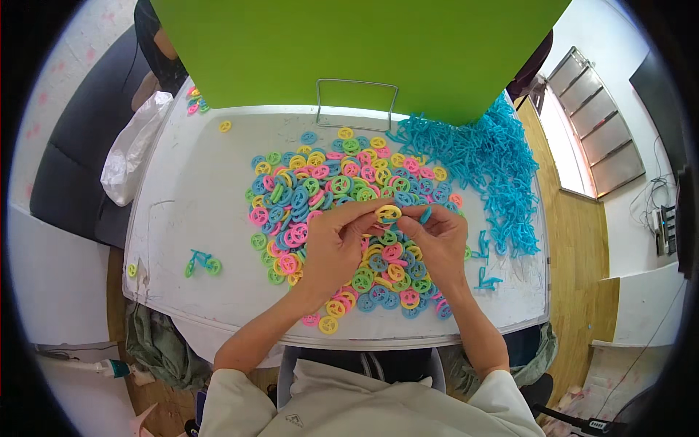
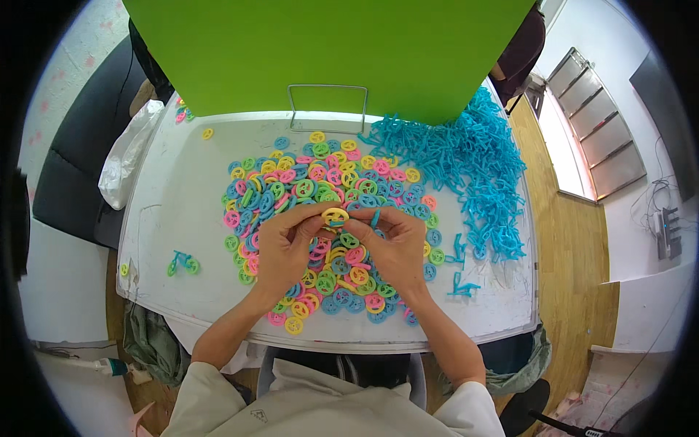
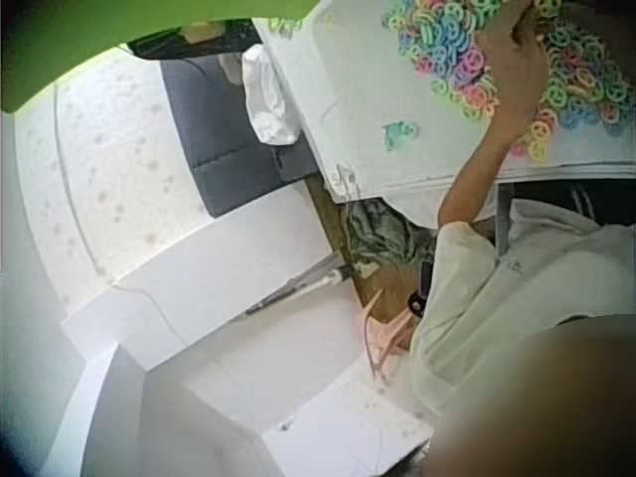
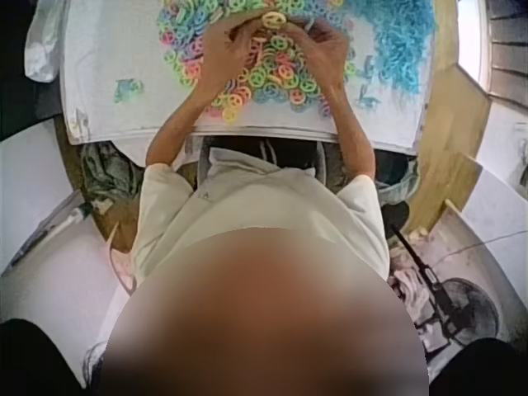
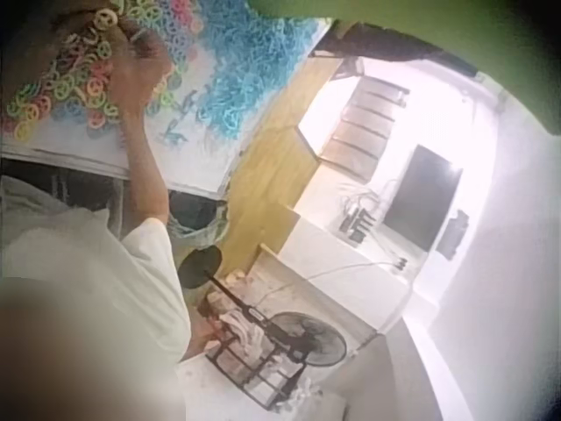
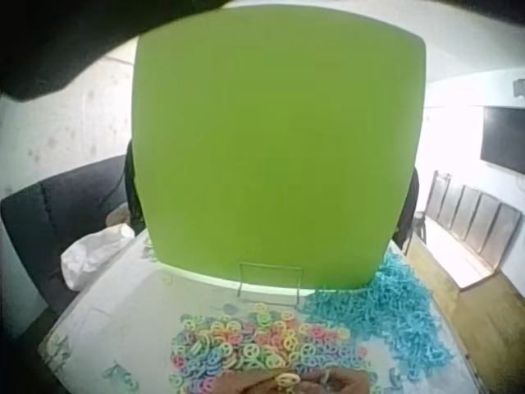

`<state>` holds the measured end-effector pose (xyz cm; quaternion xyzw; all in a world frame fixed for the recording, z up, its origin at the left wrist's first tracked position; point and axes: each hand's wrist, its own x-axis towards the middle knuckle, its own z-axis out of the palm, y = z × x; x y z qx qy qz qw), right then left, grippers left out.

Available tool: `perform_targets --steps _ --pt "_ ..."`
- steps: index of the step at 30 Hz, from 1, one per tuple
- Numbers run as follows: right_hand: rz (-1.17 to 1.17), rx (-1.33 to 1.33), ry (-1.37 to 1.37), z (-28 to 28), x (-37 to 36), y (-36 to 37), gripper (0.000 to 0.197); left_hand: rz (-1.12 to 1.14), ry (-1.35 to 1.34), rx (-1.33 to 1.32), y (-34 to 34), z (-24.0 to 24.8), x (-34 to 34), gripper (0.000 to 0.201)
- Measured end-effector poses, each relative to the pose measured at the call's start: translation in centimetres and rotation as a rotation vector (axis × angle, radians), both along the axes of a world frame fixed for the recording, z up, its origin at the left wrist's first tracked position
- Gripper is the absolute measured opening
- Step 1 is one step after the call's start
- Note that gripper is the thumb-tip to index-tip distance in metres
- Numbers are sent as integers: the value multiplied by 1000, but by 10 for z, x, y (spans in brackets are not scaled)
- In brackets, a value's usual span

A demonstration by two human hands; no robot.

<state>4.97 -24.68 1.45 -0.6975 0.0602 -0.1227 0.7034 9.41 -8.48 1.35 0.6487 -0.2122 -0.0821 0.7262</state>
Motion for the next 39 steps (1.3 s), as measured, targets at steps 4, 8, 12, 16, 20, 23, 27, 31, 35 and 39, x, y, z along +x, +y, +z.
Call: perform_targets --steps 4,8,12,16,20,23,27,31,35,39 --pt "-6 9 76 -2 1 -2 16 42 -48 -60 -5 2 -1 22" --pt "34 159 76 -11 1 -4 19 22 -33 -22 -4 6 -1 21" --pt "93 271 85 -16 2 -4 20 76 -39 9 -4 1 -3 21" --pt "101 369 85 -19 2 -2 20 106 -87 46 -6 -1 -4 21" --pt "-3 348 100 -25 1 5 21 142 -191 103 -8 -5 -6 21" --pt "4 403 118 -30 1 3 22 153 -177 77 -8 -9 -7 23" --pt "-29 477 115 -28 1 8 21 213 -227 60 -15 -10 -10 24" --pt "-134 251 78 -19 -2 12 17 234 -154 64 -16 -5 -12 25" --pt "-132 34 -109 -16 -2 10 17 189 -122 138 -9 -4 -10 27" --pt "18 -32 -143 -15 1 -5 23 93 -195 42 -9 6 -7 25"
